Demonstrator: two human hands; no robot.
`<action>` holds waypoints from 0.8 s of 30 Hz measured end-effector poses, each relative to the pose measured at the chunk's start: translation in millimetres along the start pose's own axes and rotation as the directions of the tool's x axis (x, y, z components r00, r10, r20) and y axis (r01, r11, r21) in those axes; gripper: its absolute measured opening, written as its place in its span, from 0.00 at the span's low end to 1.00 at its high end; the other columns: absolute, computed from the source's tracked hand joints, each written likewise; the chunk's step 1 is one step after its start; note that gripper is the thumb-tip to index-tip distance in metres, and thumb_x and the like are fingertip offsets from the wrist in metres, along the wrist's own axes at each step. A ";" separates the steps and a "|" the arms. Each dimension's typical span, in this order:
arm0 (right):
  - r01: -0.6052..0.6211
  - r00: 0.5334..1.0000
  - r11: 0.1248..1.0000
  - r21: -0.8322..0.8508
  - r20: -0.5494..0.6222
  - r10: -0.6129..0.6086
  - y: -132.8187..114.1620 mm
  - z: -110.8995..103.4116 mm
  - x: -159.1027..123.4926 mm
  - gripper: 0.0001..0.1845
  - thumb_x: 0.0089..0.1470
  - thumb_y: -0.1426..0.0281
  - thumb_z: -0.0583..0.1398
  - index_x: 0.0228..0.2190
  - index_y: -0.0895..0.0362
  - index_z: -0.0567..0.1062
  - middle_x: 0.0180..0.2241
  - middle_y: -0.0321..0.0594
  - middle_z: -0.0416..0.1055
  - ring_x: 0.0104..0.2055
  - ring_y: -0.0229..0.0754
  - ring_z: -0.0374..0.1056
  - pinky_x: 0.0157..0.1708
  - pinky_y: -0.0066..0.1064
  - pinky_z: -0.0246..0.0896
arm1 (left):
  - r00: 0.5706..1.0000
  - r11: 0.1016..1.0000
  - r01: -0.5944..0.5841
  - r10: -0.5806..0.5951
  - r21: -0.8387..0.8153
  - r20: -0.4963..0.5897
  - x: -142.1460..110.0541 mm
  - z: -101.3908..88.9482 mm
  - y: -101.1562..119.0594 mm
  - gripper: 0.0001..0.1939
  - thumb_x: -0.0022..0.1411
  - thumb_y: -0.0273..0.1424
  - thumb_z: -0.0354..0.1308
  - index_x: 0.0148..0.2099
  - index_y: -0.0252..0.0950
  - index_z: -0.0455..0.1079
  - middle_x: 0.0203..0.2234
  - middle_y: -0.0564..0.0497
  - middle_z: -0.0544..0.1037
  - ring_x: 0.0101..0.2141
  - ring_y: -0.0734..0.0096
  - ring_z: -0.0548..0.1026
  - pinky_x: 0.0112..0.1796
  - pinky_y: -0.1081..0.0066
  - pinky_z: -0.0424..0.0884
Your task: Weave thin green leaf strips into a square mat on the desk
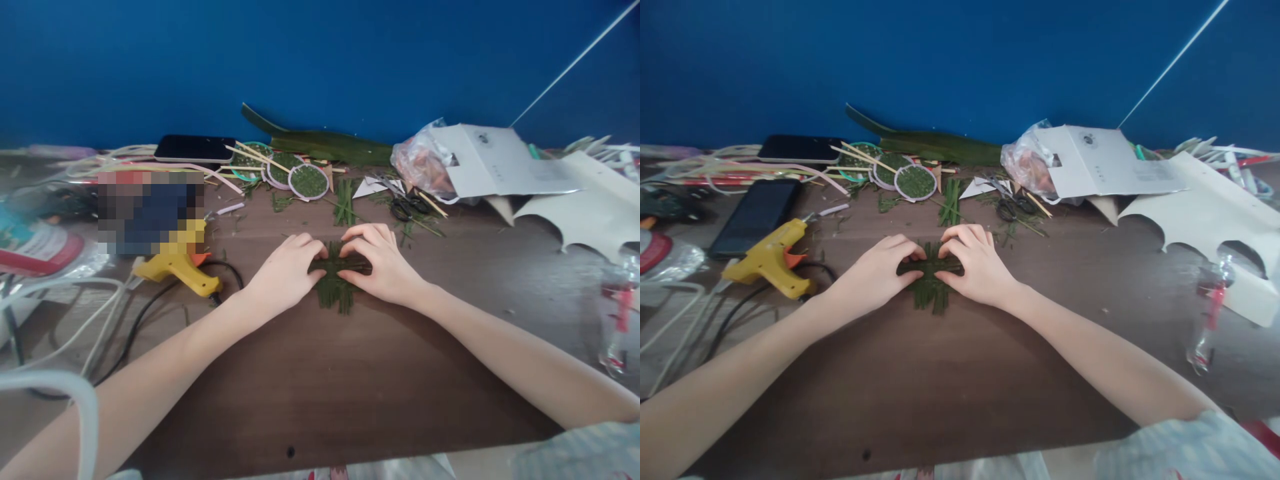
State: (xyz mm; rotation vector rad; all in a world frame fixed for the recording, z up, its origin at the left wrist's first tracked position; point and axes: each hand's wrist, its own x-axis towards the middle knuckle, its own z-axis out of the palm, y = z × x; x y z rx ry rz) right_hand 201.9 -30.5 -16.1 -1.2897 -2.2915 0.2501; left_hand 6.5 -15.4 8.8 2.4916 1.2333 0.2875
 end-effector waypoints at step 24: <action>-0.067 0.992 0.996 0.057 -0.106 0.073 6.8 -4.2 5.3 0.04 0.50 0.68 0.57 0.31 0.54 0.69 0.39 0.42 0.68 0.44 0.47 0.60 0.44 0.43 0.54 | 0.998 0.999 0.041 -0.039 -0.035 0.048 -0.2 -1.5 0.7 0.06 0.54 0.28 0.54 0.37 0.34 0.64 0.34 0.48 0.68 0.40 0.63 0.68 0.42 0.64 0.64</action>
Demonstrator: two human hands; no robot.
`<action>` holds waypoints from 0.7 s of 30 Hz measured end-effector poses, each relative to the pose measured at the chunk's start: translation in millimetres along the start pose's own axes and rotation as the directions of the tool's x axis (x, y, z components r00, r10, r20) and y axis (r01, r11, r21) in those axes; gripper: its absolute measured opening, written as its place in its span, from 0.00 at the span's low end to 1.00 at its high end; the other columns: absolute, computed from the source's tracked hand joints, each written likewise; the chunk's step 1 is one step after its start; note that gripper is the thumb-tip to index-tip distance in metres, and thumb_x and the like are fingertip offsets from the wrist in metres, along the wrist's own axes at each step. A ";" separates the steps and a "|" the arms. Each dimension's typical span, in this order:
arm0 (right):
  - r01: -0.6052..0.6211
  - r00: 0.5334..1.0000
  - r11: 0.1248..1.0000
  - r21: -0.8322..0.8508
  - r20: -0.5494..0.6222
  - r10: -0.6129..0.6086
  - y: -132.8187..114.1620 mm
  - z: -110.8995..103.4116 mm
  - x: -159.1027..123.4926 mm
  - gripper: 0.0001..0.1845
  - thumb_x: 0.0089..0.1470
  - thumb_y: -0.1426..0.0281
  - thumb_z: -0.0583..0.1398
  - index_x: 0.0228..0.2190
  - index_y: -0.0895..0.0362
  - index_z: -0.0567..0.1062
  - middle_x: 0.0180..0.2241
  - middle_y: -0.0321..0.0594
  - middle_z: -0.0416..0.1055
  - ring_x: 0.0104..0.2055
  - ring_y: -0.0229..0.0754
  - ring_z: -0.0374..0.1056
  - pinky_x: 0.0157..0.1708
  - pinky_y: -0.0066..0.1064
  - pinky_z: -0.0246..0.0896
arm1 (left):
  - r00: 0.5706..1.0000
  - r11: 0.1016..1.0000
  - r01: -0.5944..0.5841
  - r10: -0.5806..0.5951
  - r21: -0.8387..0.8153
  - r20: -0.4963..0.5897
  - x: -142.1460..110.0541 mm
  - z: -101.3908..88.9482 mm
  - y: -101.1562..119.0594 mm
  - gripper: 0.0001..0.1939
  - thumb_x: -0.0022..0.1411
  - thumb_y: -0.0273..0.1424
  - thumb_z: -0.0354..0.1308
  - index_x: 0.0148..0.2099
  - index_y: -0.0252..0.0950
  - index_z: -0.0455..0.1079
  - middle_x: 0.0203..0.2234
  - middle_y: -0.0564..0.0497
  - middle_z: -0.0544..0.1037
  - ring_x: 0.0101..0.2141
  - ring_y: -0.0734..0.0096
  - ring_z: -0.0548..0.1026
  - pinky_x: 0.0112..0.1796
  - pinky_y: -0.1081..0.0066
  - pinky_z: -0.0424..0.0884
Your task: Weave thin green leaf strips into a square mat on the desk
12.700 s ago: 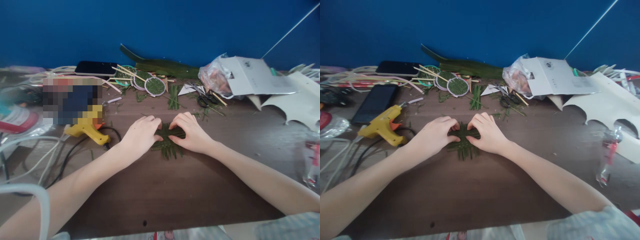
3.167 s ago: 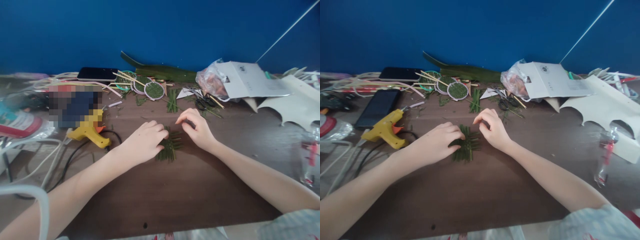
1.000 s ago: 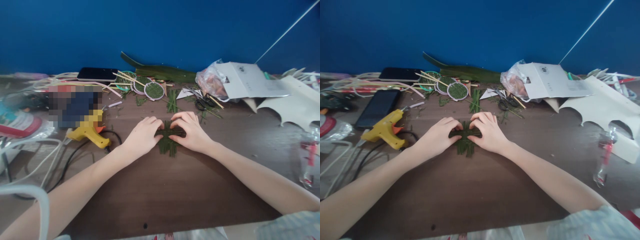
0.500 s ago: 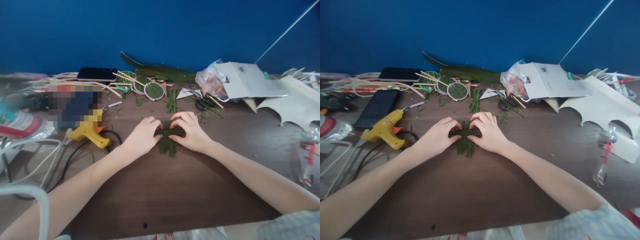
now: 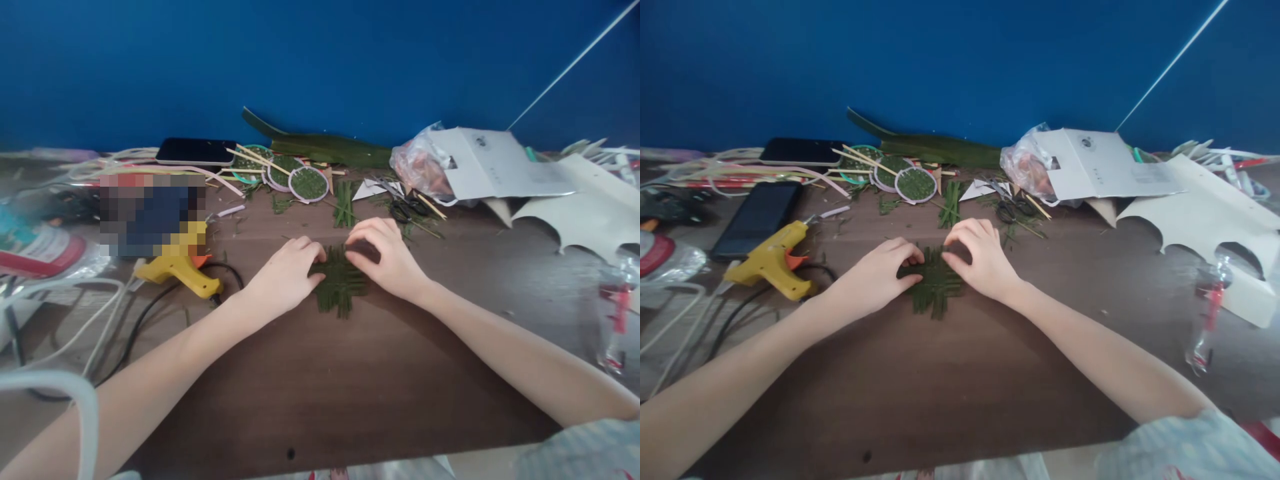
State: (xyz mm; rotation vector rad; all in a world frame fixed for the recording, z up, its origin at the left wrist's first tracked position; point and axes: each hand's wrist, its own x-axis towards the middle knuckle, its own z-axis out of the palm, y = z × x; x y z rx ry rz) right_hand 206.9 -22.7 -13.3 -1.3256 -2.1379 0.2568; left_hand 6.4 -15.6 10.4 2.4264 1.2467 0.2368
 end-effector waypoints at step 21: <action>-0.115 0.982 0.992 -0.054 -0.158 0.105 27.3 0.6 5.4 0.08 0.47 0.76 0.55 0.28 0.55 0.73 0.34 0.41 0.74 0.39 0.47 0.65 0.41 0.43 0.60 | 0.993 0.989 0.043 -0.027 -0.145 0.112 -1.0 -5.3 5.9 0.11 0.50 0.23 0.54 0.39 0.34 0.66 0.34 0.49 0.71 0.34 0.71 0.70 0.39 0.69 0.68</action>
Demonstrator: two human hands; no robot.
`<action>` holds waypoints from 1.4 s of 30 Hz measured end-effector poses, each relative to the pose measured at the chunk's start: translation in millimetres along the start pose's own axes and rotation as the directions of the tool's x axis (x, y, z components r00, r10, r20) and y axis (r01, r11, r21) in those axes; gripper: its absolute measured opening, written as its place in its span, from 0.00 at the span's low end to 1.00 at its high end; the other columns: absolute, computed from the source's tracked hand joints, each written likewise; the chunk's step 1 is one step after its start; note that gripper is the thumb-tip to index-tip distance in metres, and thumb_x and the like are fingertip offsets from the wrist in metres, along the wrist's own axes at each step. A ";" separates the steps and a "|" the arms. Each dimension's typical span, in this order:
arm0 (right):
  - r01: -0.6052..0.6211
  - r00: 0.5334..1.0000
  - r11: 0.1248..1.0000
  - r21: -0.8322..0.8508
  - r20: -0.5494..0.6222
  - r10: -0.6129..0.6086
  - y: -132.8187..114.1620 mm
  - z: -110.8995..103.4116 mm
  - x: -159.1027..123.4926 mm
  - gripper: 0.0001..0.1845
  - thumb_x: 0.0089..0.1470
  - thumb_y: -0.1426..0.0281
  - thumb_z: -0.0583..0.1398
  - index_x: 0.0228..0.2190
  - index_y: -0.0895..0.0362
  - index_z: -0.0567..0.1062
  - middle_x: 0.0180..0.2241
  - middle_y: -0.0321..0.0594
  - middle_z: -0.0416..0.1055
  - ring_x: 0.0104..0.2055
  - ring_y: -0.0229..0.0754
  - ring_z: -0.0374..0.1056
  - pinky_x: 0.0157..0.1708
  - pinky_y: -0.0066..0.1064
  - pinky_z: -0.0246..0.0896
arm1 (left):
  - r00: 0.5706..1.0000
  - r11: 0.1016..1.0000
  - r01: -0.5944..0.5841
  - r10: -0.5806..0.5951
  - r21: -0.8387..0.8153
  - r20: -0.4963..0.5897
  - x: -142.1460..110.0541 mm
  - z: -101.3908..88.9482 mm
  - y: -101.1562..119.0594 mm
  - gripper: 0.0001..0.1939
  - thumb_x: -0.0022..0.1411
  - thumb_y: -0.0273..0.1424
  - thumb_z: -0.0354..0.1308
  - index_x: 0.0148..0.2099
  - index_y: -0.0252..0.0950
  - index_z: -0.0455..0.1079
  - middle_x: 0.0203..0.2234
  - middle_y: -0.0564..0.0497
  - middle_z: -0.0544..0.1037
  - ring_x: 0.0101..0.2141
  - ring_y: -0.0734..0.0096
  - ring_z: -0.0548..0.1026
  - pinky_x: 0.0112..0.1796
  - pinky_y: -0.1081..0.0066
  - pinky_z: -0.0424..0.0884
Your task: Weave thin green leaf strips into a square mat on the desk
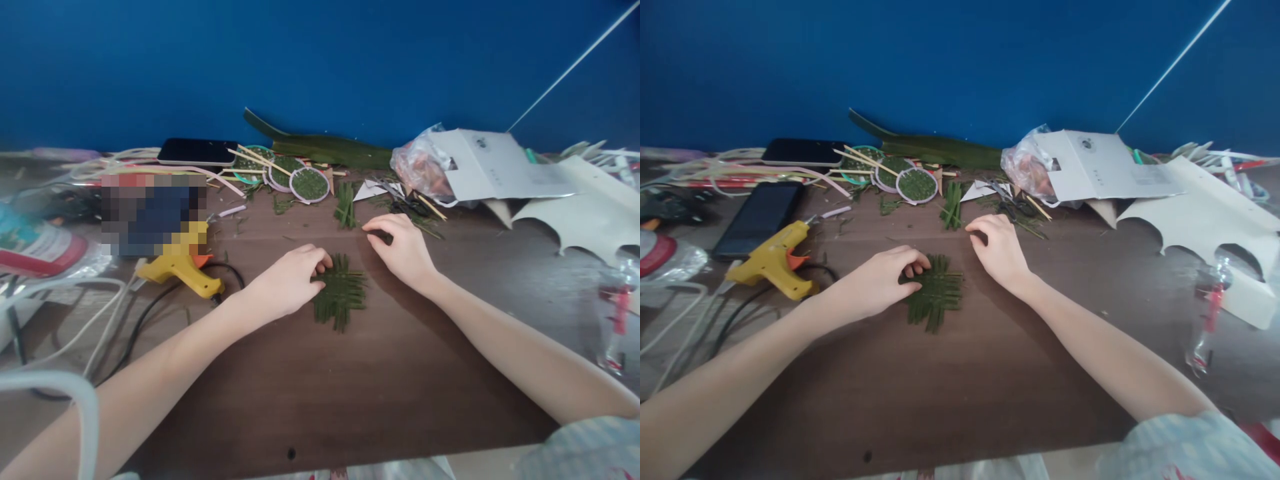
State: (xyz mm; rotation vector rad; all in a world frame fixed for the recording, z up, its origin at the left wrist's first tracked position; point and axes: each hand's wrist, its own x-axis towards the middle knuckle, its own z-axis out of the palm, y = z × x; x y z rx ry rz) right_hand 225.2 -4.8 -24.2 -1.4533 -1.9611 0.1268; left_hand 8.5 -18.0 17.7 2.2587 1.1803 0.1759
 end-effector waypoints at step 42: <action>-0.074 0.986 0.935 0.348 0.163 0.017 -24.7 -10.3 -1.4 0.08 0.50 0.73 0.54 0.20 0.56 0.62 0.25 0.37 0.61 0.30 0.38 0.58 0.29 0.31 0.53 | 0.992 0.985 0.053 -0.034 0.162 -0.122 1.6 -3.2 -13.2 0.15 0.51 0.33 0.58 0.41 0.33 0.63 0.37 0.47 0.66 0.41 0.61 0.66 0.45 0.63 0.64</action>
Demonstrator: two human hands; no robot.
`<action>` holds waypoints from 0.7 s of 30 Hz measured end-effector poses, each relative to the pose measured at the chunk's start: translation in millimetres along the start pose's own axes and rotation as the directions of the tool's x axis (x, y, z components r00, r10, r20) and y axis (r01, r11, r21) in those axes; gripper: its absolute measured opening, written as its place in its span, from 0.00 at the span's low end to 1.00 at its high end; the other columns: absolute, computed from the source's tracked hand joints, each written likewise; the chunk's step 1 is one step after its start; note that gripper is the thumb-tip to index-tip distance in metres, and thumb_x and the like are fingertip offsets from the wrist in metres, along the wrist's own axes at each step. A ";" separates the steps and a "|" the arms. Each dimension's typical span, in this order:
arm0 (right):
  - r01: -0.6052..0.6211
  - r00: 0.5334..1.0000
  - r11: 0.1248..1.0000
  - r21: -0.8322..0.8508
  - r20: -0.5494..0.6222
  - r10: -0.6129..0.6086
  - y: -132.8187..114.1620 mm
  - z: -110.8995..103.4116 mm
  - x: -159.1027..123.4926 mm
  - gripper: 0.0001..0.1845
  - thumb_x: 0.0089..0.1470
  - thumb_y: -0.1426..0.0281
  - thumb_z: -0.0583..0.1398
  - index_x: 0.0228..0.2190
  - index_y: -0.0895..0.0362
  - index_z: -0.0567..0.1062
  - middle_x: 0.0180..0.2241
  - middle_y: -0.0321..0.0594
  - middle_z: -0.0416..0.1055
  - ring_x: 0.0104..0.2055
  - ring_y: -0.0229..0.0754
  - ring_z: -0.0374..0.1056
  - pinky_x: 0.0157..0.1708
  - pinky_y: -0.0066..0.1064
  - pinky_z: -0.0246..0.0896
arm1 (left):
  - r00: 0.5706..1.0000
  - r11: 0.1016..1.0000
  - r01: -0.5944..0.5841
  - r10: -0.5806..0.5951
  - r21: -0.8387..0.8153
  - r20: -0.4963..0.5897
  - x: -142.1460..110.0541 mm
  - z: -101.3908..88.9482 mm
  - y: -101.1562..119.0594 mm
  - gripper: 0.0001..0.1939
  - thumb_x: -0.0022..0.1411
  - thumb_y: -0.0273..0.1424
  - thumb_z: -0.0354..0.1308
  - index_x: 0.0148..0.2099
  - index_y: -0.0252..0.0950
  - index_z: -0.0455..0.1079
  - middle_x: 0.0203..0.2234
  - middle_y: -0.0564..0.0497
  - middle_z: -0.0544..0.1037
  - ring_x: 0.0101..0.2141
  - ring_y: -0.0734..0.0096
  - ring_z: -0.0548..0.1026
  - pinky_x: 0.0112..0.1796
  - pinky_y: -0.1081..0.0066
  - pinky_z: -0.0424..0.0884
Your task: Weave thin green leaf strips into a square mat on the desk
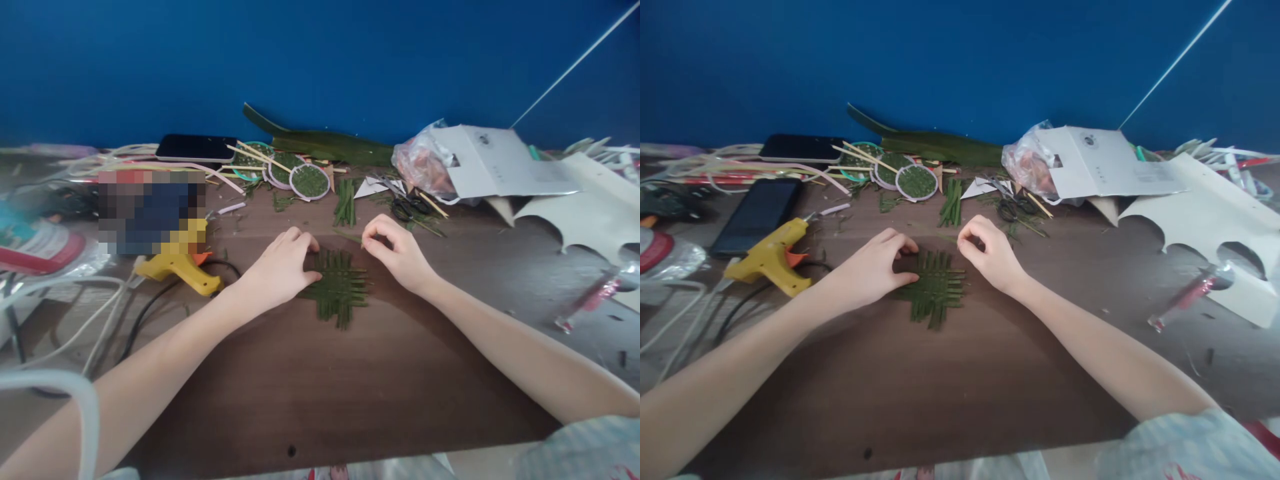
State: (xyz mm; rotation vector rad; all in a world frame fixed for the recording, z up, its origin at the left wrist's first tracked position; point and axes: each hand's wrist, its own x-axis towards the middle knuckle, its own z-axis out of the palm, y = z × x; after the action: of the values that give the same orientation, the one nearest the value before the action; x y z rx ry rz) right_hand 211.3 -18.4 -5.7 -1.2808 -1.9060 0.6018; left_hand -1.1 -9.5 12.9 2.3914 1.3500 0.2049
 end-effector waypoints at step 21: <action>0.149 0.944 0.975 -0.163 0.316 -0.091 -0.7 -1.9 -2.0 0.07 0.48 0.73 0.56 0.20 0.57 0.67 0.38 0.42 0.61 0.45 0.45 0.54 0.49 0.45 0.49 | 1.000 0.999 -0.010 0.010 -0.044 -0.007 -1.4 0.8 4.8 0.14 0.51 0.29 0.58 0.41 0.35 0.61 0.37 0.49 0.65 0.40 0.64 0.66 0.44 0.63 0.63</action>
State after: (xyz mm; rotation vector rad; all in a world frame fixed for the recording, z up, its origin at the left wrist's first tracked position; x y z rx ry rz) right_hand 212.8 -20.6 -4.7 -1.2271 -2.3269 0.5991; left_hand 2.3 -13.1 14.2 2.3633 1.3230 0.2428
